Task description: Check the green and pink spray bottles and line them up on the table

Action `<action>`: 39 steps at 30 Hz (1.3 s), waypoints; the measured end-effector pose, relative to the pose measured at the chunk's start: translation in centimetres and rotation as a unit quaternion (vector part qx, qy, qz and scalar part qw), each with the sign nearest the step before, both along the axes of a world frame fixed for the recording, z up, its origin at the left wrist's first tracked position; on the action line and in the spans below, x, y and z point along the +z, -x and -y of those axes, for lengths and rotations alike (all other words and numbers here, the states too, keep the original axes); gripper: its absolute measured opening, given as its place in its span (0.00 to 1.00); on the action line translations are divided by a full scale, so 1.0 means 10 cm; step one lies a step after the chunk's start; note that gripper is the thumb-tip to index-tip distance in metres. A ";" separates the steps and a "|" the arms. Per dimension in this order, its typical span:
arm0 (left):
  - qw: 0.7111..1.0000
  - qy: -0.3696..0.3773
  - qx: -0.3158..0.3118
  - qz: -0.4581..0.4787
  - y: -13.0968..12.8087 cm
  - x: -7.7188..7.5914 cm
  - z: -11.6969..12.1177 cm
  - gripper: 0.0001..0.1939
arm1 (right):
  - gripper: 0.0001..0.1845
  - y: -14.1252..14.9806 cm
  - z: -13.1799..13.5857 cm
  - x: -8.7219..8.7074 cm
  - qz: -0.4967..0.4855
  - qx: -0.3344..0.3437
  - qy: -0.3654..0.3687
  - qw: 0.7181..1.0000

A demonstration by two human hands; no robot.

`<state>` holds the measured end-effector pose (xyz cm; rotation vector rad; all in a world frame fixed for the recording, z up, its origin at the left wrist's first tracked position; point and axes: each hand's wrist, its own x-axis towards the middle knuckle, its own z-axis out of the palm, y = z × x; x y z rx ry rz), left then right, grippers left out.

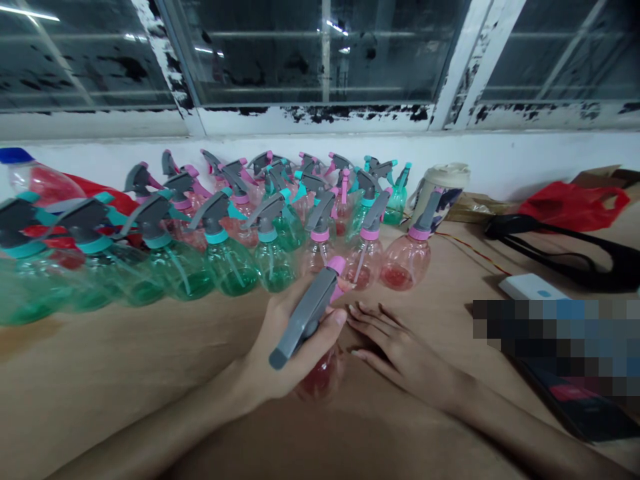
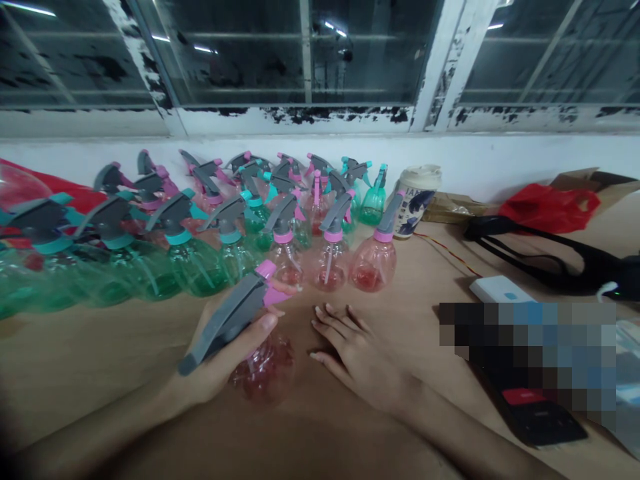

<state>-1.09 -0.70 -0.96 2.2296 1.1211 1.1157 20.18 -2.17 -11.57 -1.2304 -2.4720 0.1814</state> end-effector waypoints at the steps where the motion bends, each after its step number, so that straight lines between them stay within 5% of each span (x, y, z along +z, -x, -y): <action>1: 1.000 -0.013 -0.006 0.004 0.00 -0.02 0.00 0.04 | 0.28 0.00 0.00 0.00 -0.001 -0.001 0.001 1.000; 39: 0.999 0.030 -0.030 0.024 -0.01 0.03 0.02 0.01 | 0.28 0.00 0.00 0.00 -0.012 -0.003 0.000 1.000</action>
